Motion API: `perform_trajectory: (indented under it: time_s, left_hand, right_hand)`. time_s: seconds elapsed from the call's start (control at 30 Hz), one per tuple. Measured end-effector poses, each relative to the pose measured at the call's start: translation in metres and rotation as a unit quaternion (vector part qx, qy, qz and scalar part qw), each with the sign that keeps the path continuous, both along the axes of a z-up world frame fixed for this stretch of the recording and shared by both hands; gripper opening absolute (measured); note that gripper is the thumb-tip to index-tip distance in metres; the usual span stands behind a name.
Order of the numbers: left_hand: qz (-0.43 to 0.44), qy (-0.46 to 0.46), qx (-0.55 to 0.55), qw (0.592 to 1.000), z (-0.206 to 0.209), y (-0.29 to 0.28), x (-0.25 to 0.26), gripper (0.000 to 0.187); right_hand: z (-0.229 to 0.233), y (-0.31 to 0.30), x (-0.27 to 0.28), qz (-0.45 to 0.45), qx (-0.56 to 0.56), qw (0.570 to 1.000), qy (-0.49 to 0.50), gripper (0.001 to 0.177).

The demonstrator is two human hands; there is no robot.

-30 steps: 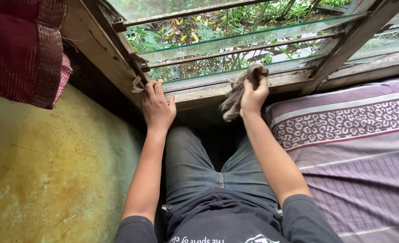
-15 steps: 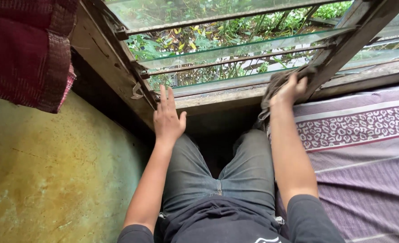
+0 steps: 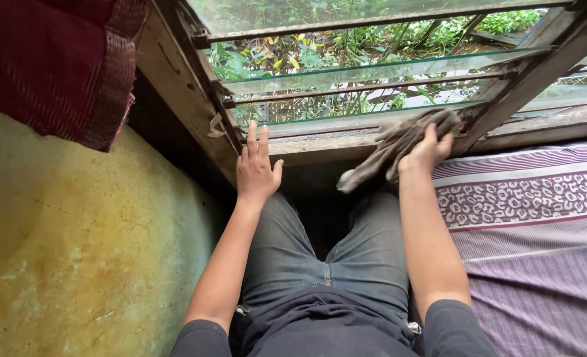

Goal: The person lies on a bed and wipes the lower pane of a window with a cloth. They repeatedly rub the glass and the metal frame, occasionally folding the cloth, and continue cleaning the same area for the duration of the clip.

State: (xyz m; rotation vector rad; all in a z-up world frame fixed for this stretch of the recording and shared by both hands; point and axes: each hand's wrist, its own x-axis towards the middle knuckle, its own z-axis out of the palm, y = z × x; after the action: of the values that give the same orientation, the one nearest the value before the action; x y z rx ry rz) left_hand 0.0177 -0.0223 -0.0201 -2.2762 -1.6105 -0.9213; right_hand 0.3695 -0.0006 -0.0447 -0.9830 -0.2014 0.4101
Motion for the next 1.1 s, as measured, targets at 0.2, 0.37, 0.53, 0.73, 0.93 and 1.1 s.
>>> perform_trajectory:
  time_s: [0.2,0.37,0.53,0.73,0.93,1.1]
  left_hand:
    - [-0.007,-0.024,0.006,1.0,-0.002,0.0,0.008,0.097]
    - [-0.044,-0.066,-0.035,0.996,0.006,-0.013,0.004,0.094]
    - [-0.067,-0.086,-0.046,0.993,-0.003,-0.021,-0.007,0.086]
    - [-0.129,-0.314,-0.14,0.93,-0.025,-0.018,0.005,0.068]
    - [-0.17,-0.713,-0.438,0.52,-0.064,-0.003,0.045,0.059]
    - [0.043,-0.828,-0.248,0.501,0.016,-0.028,0.046,0.057]
  right_hand:
    - [-0.009,-0.001,-0.034,0.12,0.009,0.987,-0.11,0.053]
    - [0.033,-0.038,-0.112,0.271,0.029,0.955,-0.116,0.029]
    - [0.057,-0.033,-0.138,0.307,0.047,0.931,-0.19,0.025]
    - [0.073,-0.03,-0.18,0.352,0.091,0.895,-0.257,0.029]
    - [0.064,-0.04,-0.188,0.538,0.034,0.791,-0.291,0.042]
    - [0.064,-0.025,-0.109,0.19,-0.003,0.744,-0.64,0.017]
